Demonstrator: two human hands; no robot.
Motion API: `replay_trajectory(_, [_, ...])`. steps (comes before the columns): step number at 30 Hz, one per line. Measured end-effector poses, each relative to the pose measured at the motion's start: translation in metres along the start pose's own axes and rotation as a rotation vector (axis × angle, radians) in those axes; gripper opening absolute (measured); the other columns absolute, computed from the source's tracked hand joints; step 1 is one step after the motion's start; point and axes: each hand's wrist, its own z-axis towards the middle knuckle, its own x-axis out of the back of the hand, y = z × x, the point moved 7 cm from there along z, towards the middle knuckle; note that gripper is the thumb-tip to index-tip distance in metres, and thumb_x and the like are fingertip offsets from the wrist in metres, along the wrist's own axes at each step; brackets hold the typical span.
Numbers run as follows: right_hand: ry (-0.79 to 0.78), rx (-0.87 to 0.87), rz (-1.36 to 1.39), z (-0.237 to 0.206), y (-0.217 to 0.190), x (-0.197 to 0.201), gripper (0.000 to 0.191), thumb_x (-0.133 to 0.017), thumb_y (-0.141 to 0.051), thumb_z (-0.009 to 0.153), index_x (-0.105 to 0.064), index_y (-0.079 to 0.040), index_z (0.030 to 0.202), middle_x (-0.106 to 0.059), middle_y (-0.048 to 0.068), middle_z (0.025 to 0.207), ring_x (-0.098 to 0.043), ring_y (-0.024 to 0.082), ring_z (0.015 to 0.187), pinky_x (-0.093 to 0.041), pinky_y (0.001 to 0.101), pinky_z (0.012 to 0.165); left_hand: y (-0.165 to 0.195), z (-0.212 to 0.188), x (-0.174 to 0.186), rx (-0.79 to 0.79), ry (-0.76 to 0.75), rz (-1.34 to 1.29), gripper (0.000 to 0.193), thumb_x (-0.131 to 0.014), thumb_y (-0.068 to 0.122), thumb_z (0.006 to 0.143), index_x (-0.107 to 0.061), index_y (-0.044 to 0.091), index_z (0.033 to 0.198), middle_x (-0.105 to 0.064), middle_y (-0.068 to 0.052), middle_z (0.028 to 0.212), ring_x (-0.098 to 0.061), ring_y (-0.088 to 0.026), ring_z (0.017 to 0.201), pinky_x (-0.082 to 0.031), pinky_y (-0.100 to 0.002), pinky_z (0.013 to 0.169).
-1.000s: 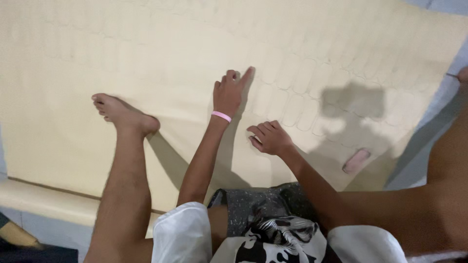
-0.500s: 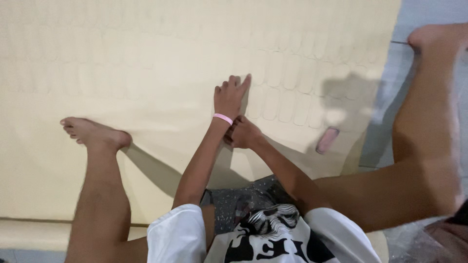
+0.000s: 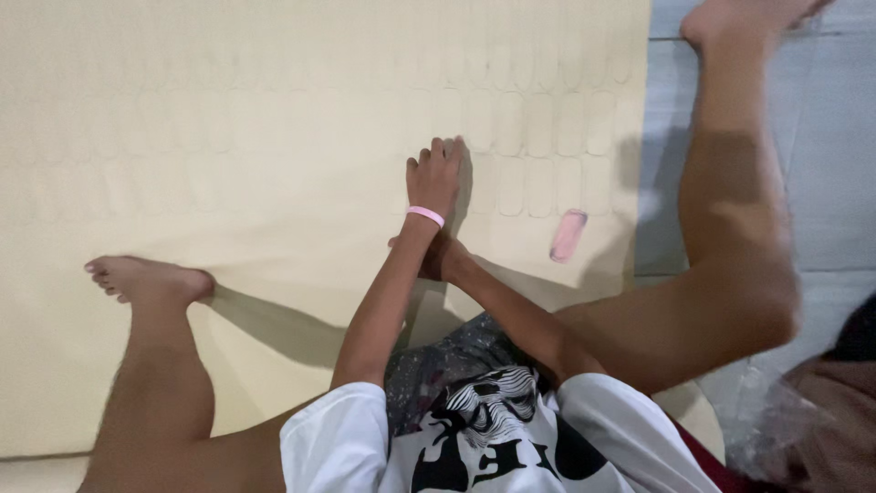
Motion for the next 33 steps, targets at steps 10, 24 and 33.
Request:
replay_trajectory(10, [-0.093, -0.347, 0.391, -0.075, 0.041, 0.018, 0.031, -0.059, -0.024, 0.097, -0.067, -0.006, 0.121, -0.069, 0.015, 0.119, -0.065, 0.031, 0.108, -0.050, 0.0450, 0.098, 0.077, 0.016, -0.009, -0.059, -0.255, -0.050, 0.064, -0.059, 0.009, 0.094, -0.044, 0.027, 0.153, -0.060, -0.015, 0.116, -0.066, -0.034, 0.094, -0.052, -0.053, 0.078])
replay_trajectory(24, [0.664, -0.787, 0.063, -0.182, 0.160, 0.141, 0.058, -0.059, -0.024, 0.103, -0.041, -0.016, 0.157, -0.074, 0.019, 0.101, -0.070, 0.041, 0.090, -0.056, 0.0509, 0.078, 0.084, 0.004, 0.006, -0.025, -0.152, -0.019, 0.078, -0.061, 0.005, 0.084, -0.039, 0.026, 0.156, -0.057, -0.013, 0.121, -0.062, -0.032, 0.095, -0.050, -0.051, 0.072])
replay_trajectory(33, [0.669, -1.072, 0.356, -0.224, 0.179, 0.132, 0.062, -0.058, -0.025, 0.100, -0.037, -0.016, 0.158, -0.074, 0.020, 0.088, -0.072, 0.038, 0.082, -0.055, 0.0483, 0.077, 0.067, -0.032, 0.015, 0.046, 0.163, -0.328, 0.073, -0.061, 0.000, 0.085, -0.052, 0.030, 0.151, -0.057, -0.005, 0.107, -0.058, -0.024, 0.096, -0.041, -0.043, 0.081])
